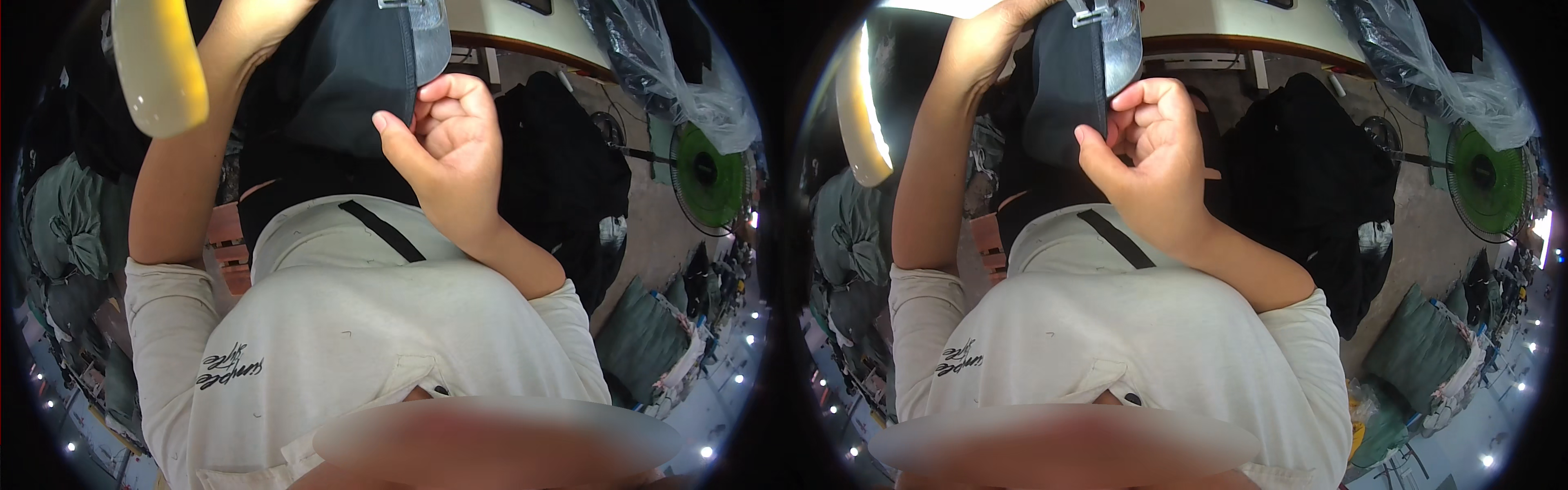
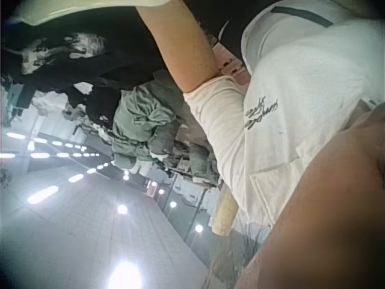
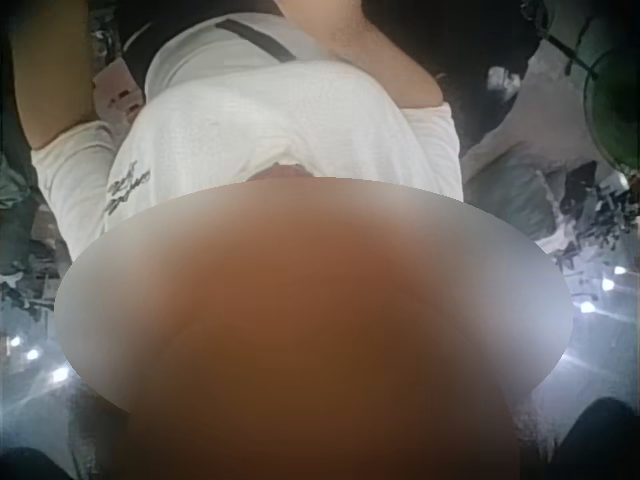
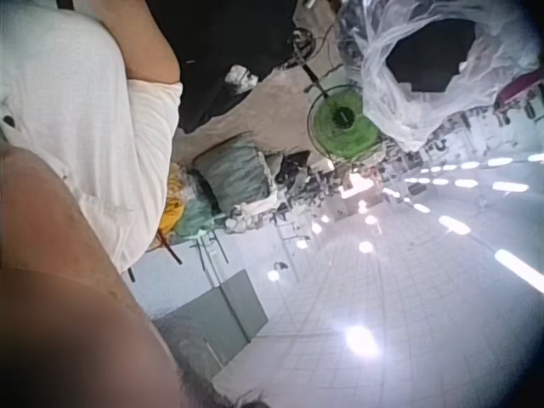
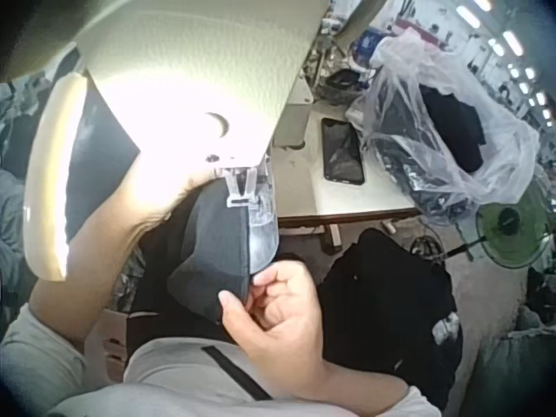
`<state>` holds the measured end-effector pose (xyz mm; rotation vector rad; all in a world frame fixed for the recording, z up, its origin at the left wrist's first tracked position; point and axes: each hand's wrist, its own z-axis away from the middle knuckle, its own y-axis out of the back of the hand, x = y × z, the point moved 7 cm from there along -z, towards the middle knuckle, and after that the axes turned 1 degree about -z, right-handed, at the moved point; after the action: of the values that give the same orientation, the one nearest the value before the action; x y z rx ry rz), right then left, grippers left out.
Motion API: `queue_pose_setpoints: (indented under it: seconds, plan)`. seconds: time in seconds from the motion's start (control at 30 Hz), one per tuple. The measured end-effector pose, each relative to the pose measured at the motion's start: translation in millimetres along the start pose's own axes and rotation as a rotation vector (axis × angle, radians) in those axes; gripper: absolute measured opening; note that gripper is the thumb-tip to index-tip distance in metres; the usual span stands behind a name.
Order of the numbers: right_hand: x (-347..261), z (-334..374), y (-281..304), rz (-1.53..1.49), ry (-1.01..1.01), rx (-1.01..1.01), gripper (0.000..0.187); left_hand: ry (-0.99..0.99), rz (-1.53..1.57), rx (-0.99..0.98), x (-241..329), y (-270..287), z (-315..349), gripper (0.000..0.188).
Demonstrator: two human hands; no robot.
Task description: Repairing a black garment by using a seam ripper to remove threads.
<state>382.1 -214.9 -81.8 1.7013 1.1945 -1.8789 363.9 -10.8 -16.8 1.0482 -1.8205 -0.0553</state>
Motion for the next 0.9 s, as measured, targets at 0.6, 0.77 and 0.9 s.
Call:
queue_pose_setpoints:
  seconds: [0.6,0.77,0.9]
  plan:
    - [52.5,45.0,-12.3,-0.134,-0.185,-0.105,0.010,0.549,0.694,0.015,39.9,-3.5,212.6,0.017]
    - [54.8,48.1,-32.6,-0.037,-0.165,-0.114,0.009,0.326,-0.041,-0.160,56.1,10.3,221.8,0.018]
    - [53.1,48.5,-43.6,-0.009,-0.169,-0.153,0.009,0.125,-0.262,-0.067,67.8,24.6,228.3,0.021]
